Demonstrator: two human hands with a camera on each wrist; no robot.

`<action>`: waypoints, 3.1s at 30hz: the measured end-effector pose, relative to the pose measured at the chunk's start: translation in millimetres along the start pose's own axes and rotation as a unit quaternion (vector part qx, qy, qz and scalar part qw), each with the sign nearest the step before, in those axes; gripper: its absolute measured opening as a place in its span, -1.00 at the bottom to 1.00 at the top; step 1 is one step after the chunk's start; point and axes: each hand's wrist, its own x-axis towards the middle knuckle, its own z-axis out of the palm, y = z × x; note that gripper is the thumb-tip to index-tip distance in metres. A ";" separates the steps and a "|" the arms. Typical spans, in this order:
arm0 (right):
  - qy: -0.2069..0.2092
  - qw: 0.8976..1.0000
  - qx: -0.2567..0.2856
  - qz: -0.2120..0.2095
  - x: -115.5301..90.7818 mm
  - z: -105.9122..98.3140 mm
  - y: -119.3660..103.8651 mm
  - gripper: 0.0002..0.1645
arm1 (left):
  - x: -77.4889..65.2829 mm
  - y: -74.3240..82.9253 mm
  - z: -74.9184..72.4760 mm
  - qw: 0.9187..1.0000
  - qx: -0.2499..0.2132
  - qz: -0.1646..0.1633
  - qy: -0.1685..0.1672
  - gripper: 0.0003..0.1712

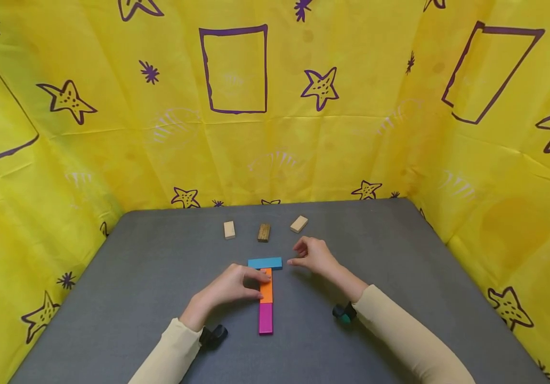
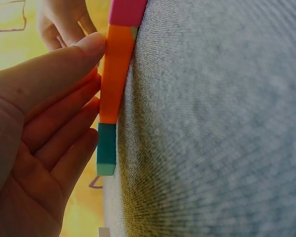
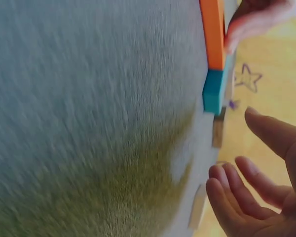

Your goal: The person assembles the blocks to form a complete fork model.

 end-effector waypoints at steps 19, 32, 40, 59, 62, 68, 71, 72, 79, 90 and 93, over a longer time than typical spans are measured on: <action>0.074 0.994 0.017 0.077 49.5 -9.0 39.9 -0.33 | -1.4 -1.5 2.6 1.000 -0.004 -0.005 0.000 -0.56; 0.116 0.990 0.027 0.075 73.6 0.4 51.7 -0.13 | -1.4 -1.4 1.4 1.000 -0.003 -0.009 0.000 -0.56; 0.105 0.991 0.024 0.075 81.5 5.1 50.5 -0.11 | -0.7 0.5 0.0 1.000 -0.005 -0.020 -0.004 -0.56; 0.135 0.986 0.021 0.093 83.7 11.4 51.7 -0.25 | -1.3 -0.3 2.0 1.000 -0.008 -0.017 -0.002 -0.56; 0.134 0.987 0.019 0.091 83.5 11.3 52.0 -0.25 | -1.0 -0.4 2.6 1.000 -0.008 -0.018 -0.001 -0.56; 0.130 0.988 0.025 0.083 82.5 10.8 55.3 -0.25 | -0.9 -0.3 2.8 1.000 -0.011 -0.019 -0.002 -0.56; 0.125 0.988 0.032 0.079 81.1 9.3 56.4 -0.26 | -0.8 -0.5 2.4 1.000 -0.011 -0.018 -0.002 -0.56; 0.124 0.989 0.034 0.078 80.7 8.7 56.6 -0.26 | -0.8 -0.6 2.2 1.000 -0.010 -0.018 -0.001 -0.56; 0.122 0.989 0.039 0.078 76.5 4.3 58.7 -0.26 | 0.3 0.2 2.7 1.000 -0.008 -0.018 0.000 -0.56; 0.122 0.989 0.052 0.068 62.8 -5.6 51.6 -0.24 | -0.4 -0.4 2.3 1.000 -0.006 -0.019 0.003 -0.55; 0.120 0.990 0.047 0.055 59.3 -7.9 50.0 -0.23 | -0.4 -0.3 2.3 1.000 -0.007 -0.018 0.002 -0.55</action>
